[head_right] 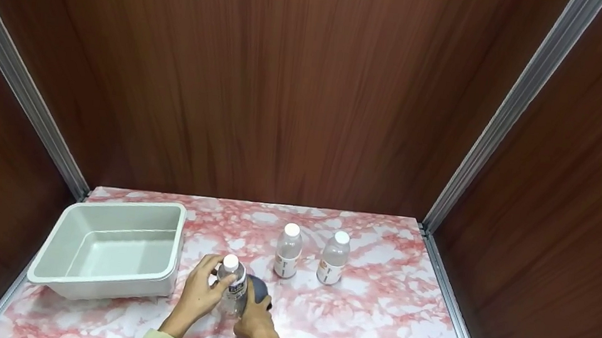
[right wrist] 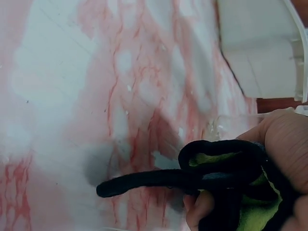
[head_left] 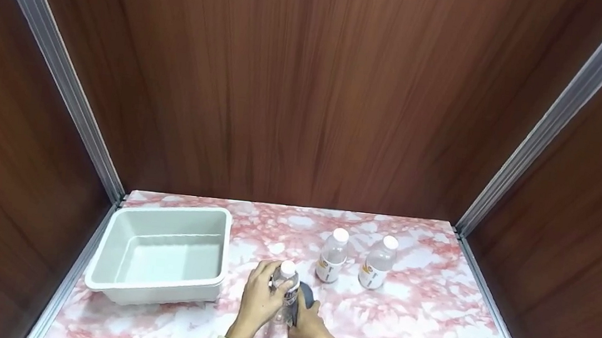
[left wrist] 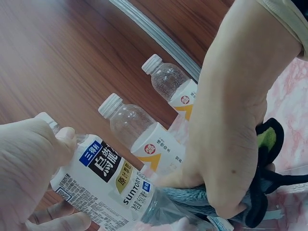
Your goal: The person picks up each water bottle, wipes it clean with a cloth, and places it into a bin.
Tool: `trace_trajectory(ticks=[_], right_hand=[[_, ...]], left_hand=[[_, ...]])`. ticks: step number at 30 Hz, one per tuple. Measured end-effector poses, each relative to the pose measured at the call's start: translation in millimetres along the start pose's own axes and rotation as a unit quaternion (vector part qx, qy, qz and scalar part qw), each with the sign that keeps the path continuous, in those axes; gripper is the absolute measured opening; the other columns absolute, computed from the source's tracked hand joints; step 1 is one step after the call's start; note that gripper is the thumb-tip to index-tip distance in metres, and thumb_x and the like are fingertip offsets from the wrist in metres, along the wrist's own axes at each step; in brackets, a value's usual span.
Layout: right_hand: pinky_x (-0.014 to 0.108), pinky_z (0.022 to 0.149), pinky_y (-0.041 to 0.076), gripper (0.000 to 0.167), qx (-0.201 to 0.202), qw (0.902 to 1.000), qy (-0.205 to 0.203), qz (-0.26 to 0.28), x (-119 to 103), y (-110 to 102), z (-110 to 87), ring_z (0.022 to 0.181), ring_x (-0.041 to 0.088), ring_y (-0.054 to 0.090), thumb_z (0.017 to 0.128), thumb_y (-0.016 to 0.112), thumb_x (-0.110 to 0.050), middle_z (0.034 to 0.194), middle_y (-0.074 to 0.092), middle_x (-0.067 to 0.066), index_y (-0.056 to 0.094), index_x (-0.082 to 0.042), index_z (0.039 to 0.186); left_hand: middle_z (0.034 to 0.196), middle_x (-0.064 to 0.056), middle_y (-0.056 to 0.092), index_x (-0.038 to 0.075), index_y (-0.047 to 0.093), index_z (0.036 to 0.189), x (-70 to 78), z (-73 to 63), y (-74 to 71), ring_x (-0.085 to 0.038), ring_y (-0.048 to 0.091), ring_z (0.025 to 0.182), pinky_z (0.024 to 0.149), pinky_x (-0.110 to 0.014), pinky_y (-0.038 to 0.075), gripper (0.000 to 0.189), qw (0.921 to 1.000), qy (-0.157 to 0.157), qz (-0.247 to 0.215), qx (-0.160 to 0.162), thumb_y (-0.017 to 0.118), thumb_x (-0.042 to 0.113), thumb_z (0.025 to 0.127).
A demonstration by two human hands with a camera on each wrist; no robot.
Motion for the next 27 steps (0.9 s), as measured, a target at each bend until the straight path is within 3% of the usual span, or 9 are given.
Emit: trace_trajectory(ticks=[13,19,24,27], right_hand=[[0.059,0.069,0.056,0.098,-0.031,0.9990,0.017,-0.028,9,0,4.7,0.085,0.054,0.062,0.067,0.069,-0.006,0.133,0.032,0.052,0.026,-0.007,0.156],[0.051,0.062,0.053,0.100,-0.033,0.9984,0.030,-0.034,12,-8,6.2,0.078,0.041,0.062,0.066,0.070,-0.003,0.136,0.035,0.048,0.030,-0.015,0.157],[0.053,0.062,0.054,0.106,-0.006,0.9952,0.034,-0.092,13,-13,8.8,0.090,0.040,0.062,0.064,0.076,-0.003,0.135,0.043,0.037,0.031,-0.026,0.157],[0.058,0.070,0.055,0.109,0.021,0.9865,0.025,-0.161,14,-10,10.1,0.105,0.042,0.060,0.065,0.085,-0.010,0.136,0.047,0.030,0.031,-0.030,0.157]], left_hand=[[0.120,-0.007,0.074,0.015,0.066,0.126,2.8,0.5,0.4,-0.032,0.071,0.110,0.087,-0.052,0.057,0.042,0.9994,-0.003,0.026,-0.022,0.077,0.027,0.087],[0.123,-0.008,0.072,0.012,0.067,0.128,3.4,-0.3,0.1,-0.031,0.069,0.114,0.093,-0.052,0.055,0.042,0.9993,-0.010,0.013,-0.033,0.074,0.025,0.089],[0.120,-0.007,0.071,0.014,0.069,0.124,2.9,1.1,-4.2,-0.029,0.068,0.114,0.096,-0.051,0.054,0.038,0.9991,-0.026,-0.009,-0.032,0.076,0.021,0.088],[0.119,-0.007,0.072,0.014,0.069,0.122,1.9,2.0,-11.4,-0.030,0.069,0.110,0.092,-0.050,0.056,0.037,0.9983,-0.046,-0.021,-0.028,0.078,0.019,0.086]])
Point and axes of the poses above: each hand's wrist, its own z-axis towards the middle knuckle, its own y-axis out of the palm, x = y × z, the point moved 4 cm from there along z, towards the middle knuckle
